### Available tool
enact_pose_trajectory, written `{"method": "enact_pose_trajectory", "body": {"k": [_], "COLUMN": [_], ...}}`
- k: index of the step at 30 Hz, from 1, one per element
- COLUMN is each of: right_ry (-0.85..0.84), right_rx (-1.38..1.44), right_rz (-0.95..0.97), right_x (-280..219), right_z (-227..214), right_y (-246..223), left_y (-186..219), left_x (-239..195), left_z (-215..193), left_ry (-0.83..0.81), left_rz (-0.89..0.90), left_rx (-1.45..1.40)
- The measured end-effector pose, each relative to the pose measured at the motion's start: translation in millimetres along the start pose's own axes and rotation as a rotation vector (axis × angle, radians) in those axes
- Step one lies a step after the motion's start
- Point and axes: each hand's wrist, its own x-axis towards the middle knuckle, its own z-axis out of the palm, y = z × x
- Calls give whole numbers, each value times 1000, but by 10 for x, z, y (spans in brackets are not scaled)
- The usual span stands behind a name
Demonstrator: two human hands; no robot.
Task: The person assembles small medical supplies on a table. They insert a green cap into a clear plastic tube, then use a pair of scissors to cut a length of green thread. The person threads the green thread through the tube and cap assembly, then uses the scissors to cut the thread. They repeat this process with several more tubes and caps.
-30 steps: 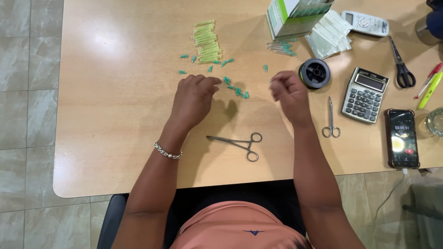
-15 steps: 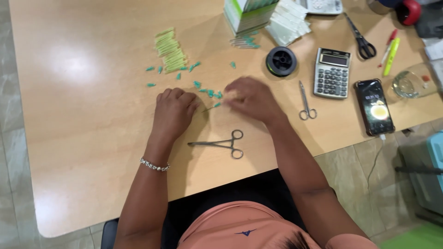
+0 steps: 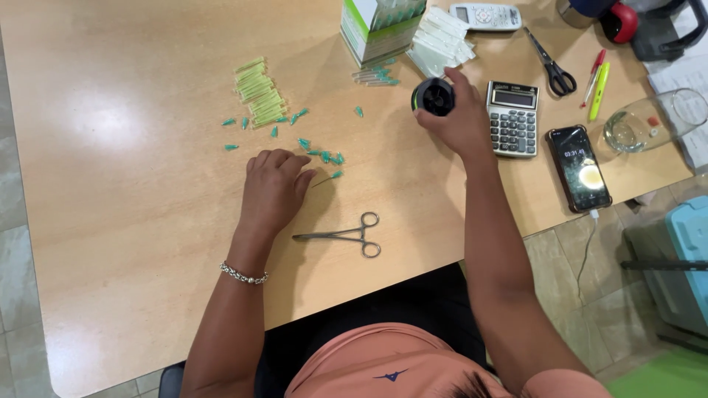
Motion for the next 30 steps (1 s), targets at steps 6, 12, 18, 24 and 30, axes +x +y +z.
{"method": "enact_pose_trajectory", "body": {"k": [6, 12, 18, 24, 30], "right_ry": [-265, -367, -389, -235, -113], "right_rx": [1203, 1381, 1468, 1438, 1294], "right_rz": [-166, -77, 4, -18, -110], "right_x": [-234, -651, -820, -846, -930], "right_z": [457, 818, 842, 895, 889], "right_y": [333, 177, -60, 55, -44], "left_y": [475, 862, 792, 742, 707], "left_x": [93, 35, -28, 73, 8], "left_z": [-101, -161, 3, -205, -85], "left_ry": [236, 113, 62, -116, -378], "left_rz": [0, -19, -108, -581, -591], "left_rx": [-497, -682, -679, -1417, -1543]}}
